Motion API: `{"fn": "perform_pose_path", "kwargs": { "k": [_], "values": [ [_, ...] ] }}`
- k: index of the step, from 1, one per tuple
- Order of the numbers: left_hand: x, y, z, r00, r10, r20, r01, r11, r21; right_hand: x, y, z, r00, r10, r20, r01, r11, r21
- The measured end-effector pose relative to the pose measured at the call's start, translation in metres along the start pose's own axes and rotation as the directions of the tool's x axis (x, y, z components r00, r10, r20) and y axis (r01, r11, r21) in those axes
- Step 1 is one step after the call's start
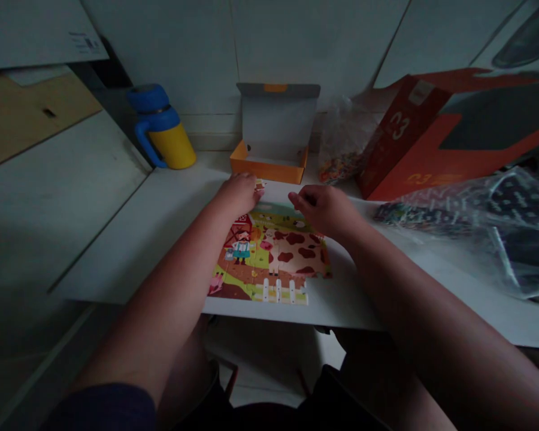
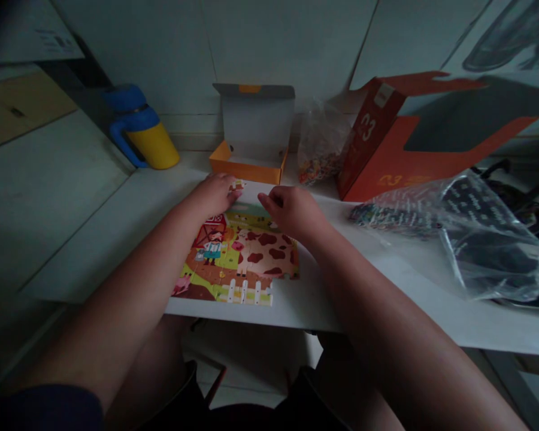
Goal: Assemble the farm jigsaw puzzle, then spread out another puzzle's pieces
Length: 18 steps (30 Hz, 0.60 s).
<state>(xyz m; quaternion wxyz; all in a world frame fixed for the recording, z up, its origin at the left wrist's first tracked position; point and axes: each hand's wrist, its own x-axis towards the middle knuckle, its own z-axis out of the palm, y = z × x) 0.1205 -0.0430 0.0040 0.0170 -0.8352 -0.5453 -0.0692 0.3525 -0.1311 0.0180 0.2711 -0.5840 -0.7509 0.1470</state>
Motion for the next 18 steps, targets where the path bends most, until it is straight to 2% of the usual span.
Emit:
{"fn": "perform_pose_path", "kwargs": {
  "k": [3, 9, 14, 18],
  "values": [
    [-0.002, -0.009, 0.011, 0.998, -0.062, -0.008, 0.062, 0.998, -0.026, 0.000, -0.003, -0.001, 1.000, 0.000, -0.003, 0.000, 1.000, -0.003],
    [-0.006, -0.027, 0.010, 0.995, -0.103, -0.013, 0.097, 0.967, -0.237, 0.000, -0.006, -0.001, 0.999, 0.013, 0.032, -0.013, 1.000, -0.003],
    [-0.007, -0.039, 0.011, 0.975, -0.221, -0.027, 0.183, 0.864, -0.470, 0.000, -0.006, -0.001, 0.999, 0.011, 0.038, -0.011, 1.000, -0.018],
    [-0.003, -0.039, 0.012, 0.961, -0.266, -0.078, 0.155, 0.749, -0.644, 0.000, -0.006, -0.001, 0.998, 0.013, 0.056, -0.011, 1.000, -0.020]
  ]
}}
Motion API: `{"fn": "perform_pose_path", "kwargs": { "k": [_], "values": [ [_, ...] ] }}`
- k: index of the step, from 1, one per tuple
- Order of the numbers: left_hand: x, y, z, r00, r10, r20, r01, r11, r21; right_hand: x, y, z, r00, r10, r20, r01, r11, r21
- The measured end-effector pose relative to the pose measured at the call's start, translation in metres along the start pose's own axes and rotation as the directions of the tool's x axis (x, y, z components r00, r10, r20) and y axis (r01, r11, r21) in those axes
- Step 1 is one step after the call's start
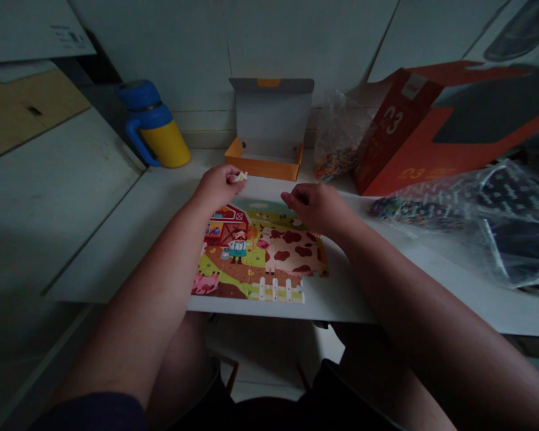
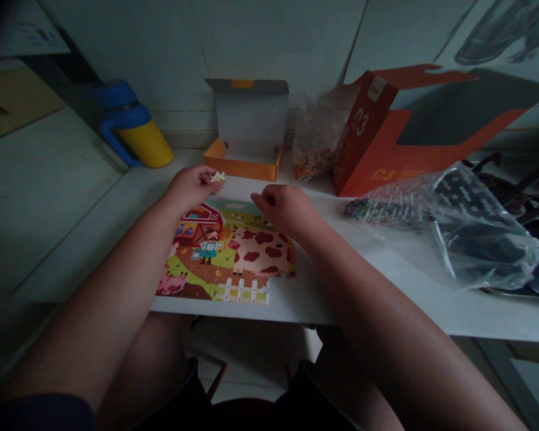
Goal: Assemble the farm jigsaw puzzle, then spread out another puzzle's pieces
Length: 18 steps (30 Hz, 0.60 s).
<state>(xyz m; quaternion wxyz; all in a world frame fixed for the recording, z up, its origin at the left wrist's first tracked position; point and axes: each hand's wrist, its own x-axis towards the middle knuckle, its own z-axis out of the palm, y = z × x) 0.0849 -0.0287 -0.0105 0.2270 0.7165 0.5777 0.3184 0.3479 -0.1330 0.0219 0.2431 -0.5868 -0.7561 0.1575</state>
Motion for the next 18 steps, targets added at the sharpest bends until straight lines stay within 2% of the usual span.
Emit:
{"fn": "perform_pose_path", "kwargs": {
  "k": [3, 5, 7, 10, 14, 16, 18],
  "values": [
    [-0.002, 0.011, 0.006, 1.000, -0.018, -0.003, 0.017, 0.980, -0.197, 0.001, 0.004, 0.003, 0.999, -0.001, -0.032, 0.001, 1.000, 0.015],
    [-0.008, 0.022, 0.009, 0.997, -0.053, 0.048, 0.066, 0.943, -0.326, 0.001, 0.008, 0.007, 0.998, 0.007, -0.067, -0.003, 0.998, 0.064],
    [-0.017, 0.035, 0.011, 0.985, -0.042, 0.168, 0.117, 0.876, -0.467, 0.003, 0.013, 0.010, 0.996, 0.032, -0.081, -0.019, 0.988, 0.156],
    [-0.032, 0.050, 0.012, 0.927, 0.103, 0.361, 0.157, 0.767, -0.623, 0.005, 0.019, 0.012, 0.997, 0.047, -0.063, -0.023, 0.939, 0.343],
    [-0.040, 0.056, 0.014, 0.846, 0.200, 0.494, 0.184, 0.759, -0.624, 0.009, 0.019, 0.009, 0.999, -0.025, -0.030, 0.037, 0.876, 0.481],
    [-0.038, 0.053, 0.014, 0.830, 0.219, 0.512, 0.164, 0.783, -0.600, 0.008, 0.017, 0.001, 0.999, -0.032, -0.038, 0.046, 0.894, 0.446],
    [-0.035, 0.050, 0.014, 0.825, 0.251, 0.507, 0.098, 0.820, -0.564, 0.002, 0.014, -0.012, 0.999, -0.034, -0.010, 0.035, 0.946, 0.322]
  ]
}}
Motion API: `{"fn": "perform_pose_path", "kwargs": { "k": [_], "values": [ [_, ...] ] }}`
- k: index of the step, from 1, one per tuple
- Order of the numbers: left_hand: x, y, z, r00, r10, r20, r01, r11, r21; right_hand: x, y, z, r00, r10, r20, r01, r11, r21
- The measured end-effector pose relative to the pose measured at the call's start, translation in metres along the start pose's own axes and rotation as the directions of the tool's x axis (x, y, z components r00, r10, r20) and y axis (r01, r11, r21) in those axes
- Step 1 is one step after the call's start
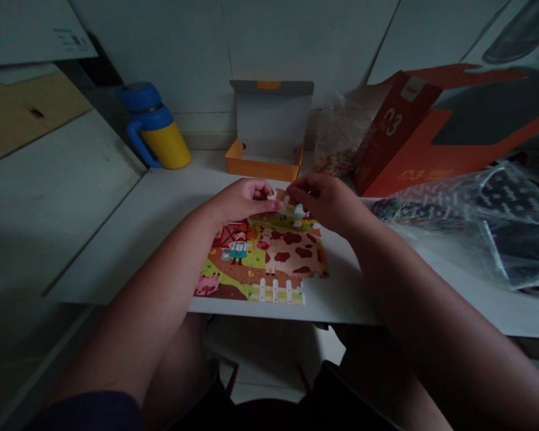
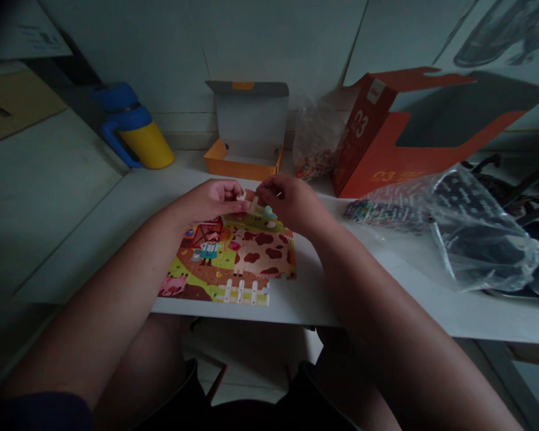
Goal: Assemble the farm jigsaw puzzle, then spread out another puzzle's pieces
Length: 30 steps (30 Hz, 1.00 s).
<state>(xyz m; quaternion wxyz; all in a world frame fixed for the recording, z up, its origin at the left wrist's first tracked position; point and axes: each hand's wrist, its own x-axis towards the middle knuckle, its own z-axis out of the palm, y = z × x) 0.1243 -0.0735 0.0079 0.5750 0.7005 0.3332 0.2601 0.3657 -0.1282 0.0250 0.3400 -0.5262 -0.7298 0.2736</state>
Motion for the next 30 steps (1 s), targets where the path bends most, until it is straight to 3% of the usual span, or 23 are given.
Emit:
{"fn": "perform_pose_path", "kwargs": {
  "k": [3, 5, 9, 13, 21, 30],
  "values": [
    [0.001, -0.003, -0.006, 0.999, 0.009, 0.050, -0.019, 0.980, 0.197, -0.023, -0.011, -0.023, 0.987, 0.080, 0.143, -0.047, 0.975, -0.217],
    [0.001, -0.005, -0.008, 0.995, -0.013, 0.094, -0.020, 0.940, 0.340, -0.045, -0.017, -0.036, 0.965, 0.162, 0.208, -0.103, 0.958, -0.268],
    [0.001, -0.008, -0.008, 0.988, -0.035, 0.151, -0.047, 0.859, 0.509, -0.086, -0.019, -0.045, 0.930, 0.171, 0.326, -0.068, 0.950, -0.305],
    [0.001, -0.006, -0.008, 0.982, -0.077, 0.171, -0.030, 0.836, 0.548, -0.101, -0.020, -0.042, 0.892, 0.254, 0.374, -0.127, 0.935, -0.330],
    [-0.002, 0.000, -0.009, 0.976, -0.099, 0.194, -0.020, 0.845, 0.534, -0.100, -0.024, -0.029, 0.837, 0.283, 0.469, -0.154, 0.943, -0.295],
    [-0.002, 0.003, -0.008, 0.975, -0.120, 0.186, 0.000, 0.840, 0.543, -0.108, -0.023, -0.023, 0.834, 0.359, 0.419, -0.163, 0.886, -0.435]
  ]
}}
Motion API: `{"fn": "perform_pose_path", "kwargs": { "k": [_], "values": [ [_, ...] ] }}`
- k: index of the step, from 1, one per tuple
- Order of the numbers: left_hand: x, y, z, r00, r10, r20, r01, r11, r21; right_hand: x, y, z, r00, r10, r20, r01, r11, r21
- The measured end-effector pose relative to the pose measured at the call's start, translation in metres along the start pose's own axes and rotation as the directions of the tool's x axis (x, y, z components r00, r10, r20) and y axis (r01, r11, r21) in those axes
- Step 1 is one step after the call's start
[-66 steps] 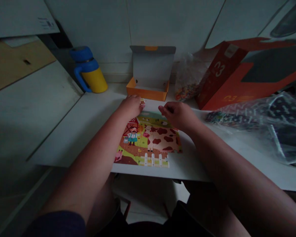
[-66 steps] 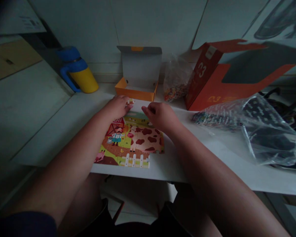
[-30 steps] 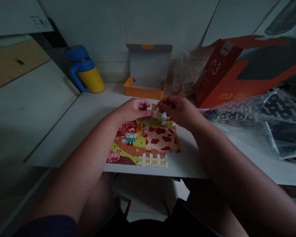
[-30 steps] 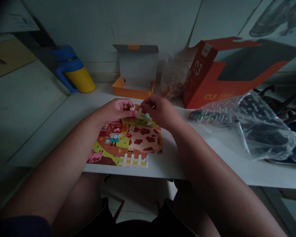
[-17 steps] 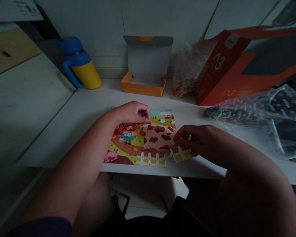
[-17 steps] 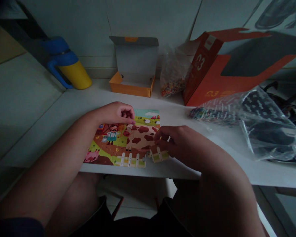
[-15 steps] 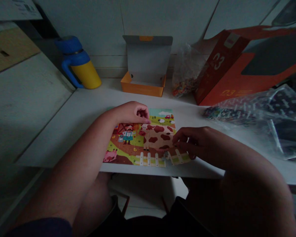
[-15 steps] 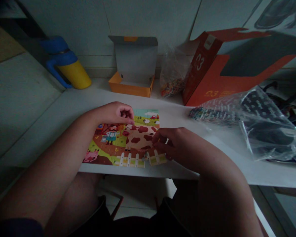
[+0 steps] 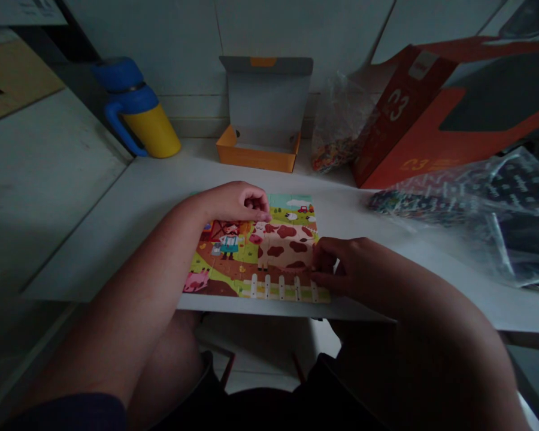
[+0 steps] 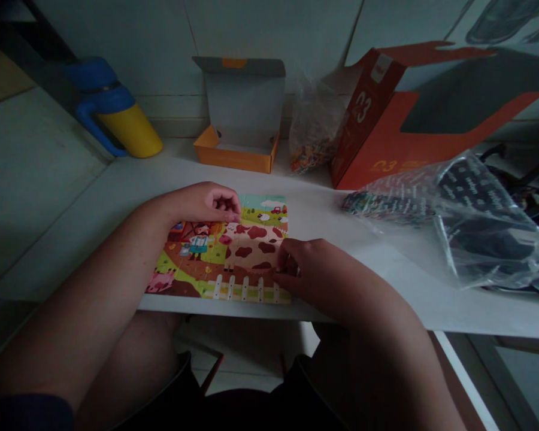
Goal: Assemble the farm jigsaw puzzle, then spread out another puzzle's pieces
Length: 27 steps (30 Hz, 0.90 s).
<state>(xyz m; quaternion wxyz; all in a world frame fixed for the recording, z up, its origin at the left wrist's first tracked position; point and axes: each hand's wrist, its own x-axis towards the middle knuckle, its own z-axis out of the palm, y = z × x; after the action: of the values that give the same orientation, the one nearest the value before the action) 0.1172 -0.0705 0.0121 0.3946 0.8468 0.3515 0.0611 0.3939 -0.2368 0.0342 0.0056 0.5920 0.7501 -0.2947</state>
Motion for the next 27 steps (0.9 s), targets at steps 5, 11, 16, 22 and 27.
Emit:
{"fn": "perform_pose_path", "kwargs": {
  "k": [5, 11, 16, 22, 27],
  "values": [
    [0.000, 0.002, -0.001, 1.000, -0.004, 0.005, 0.004, 1.000, 0.013, -0.001, -0.003, 0.004, 0.999, 0.024, -0.034, -0.025, 0.999, -0.039],
    [0.001, 0.002, -0.001, 1.000, 0.007, 0.005, -0.007, 1.000, 0.020, -0.001, -0.006, 0.004, 0.998, 0.032, -0.049, -0.036, 0.995, -0.090],
    [0.001, 0.001, 0.000, 1.000, 0.005, -0.004, -0.005, 1.000, 0.023, -0.003, -0.011, 0.007, 0.998, 0.026, -0.055, -0.032, 0.992, -0.123],
    [0.001, -0.003, 0.000, 1.000, 0.012, 0.000, -0.012, 0.999, 0.049, -0.009, -0.013, 0.007, 1.000, -0.003, -0.014, 0.001, 0.992, -0.124],
    [0.000, -0.002, 0.002, 1.000, 0.010, -0.002, -0.010, 0.998, 0.056, -0.009, -0.013, 0.004, 0.998, 0.008, 0.062, -0.003, 0.997, -0.074]
  ]
}}
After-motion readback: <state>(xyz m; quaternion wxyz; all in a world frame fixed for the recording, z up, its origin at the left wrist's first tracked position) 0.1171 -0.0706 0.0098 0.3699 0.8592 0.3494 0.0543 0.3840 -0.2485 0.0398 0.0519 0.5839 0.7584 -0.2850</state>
